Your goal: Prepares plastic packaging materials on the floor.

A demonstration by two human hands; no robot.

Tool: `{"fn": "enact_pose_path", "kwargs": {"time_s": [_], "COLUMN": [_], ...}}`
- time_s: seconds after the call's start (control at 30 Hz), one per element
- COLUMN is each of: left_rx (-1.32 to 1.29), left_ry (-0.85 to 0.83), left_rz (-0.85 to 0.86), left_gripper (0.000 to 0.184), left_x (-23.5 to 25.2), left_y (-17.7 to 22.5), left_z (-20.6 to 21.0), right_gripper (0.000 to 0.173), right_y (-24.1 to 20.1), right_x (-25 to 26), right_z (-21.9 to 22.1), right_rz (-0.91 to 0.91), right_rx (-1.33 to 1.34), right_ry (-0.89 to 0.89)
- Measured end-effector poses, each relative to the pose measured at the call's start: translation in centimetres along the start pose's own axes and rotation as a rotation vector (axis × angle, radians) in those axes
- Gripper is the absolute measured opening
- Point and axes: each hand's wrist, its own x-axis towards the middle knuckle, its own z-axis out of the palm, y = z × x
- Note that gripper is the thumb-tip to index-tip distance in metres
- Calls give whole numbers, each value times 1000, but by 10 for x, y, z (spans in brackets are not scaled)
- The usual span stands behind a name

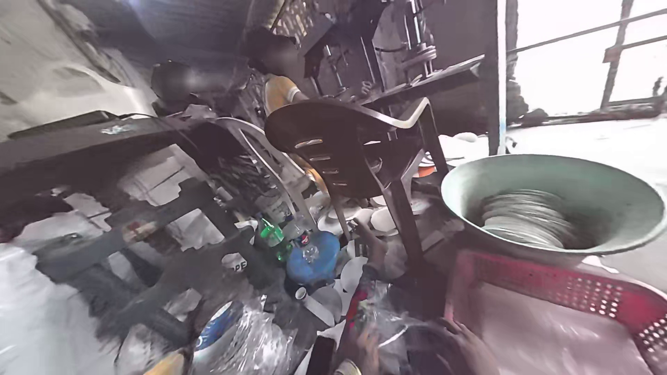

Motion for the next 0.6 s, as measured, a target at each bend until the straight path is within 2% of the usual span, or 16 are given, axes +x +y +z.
{"fn": "enact_pose_path", "kwargs": {"time_s": [0.1, 0.17, 0.27, 0.3, 0.37, 0.53, 0.6], "left_rx": [-2, 37, 151, 172, 155, 33, 24], "left_ry": [-39, -93, -189, -247, -424, -29, -3], "left_rz": [-53, -61, 55, 53, -61, 120, 116], "left_gripper": [31, 34, 34, 34, 38, 27, 27], "left_x": [20, 25, 21, 20, 22, 15, 18], "left_y": [-5, -6, -7, 2, 23, -43, -46], "left_z": [-2, 6, 15, 7, -17, 27, 32], "right_gripper": [25, 30, 33, 32, 29, 28, 28], "right_y": [-3, -1, -2, -4, -3, 6, 7], "right_x": [0, 3, 7, 8, 10, 14, 14], "right_z": [-2, 1, -1, -3, -2, 7, 8], "right_rz": [32, 97, 150, 170, 207, 206, 196], "right_rx": [-46, -90, -95, -79, -54, -60, -59], "right_ry": [-39, -154, -211, -215, -231, -271, -257]}}
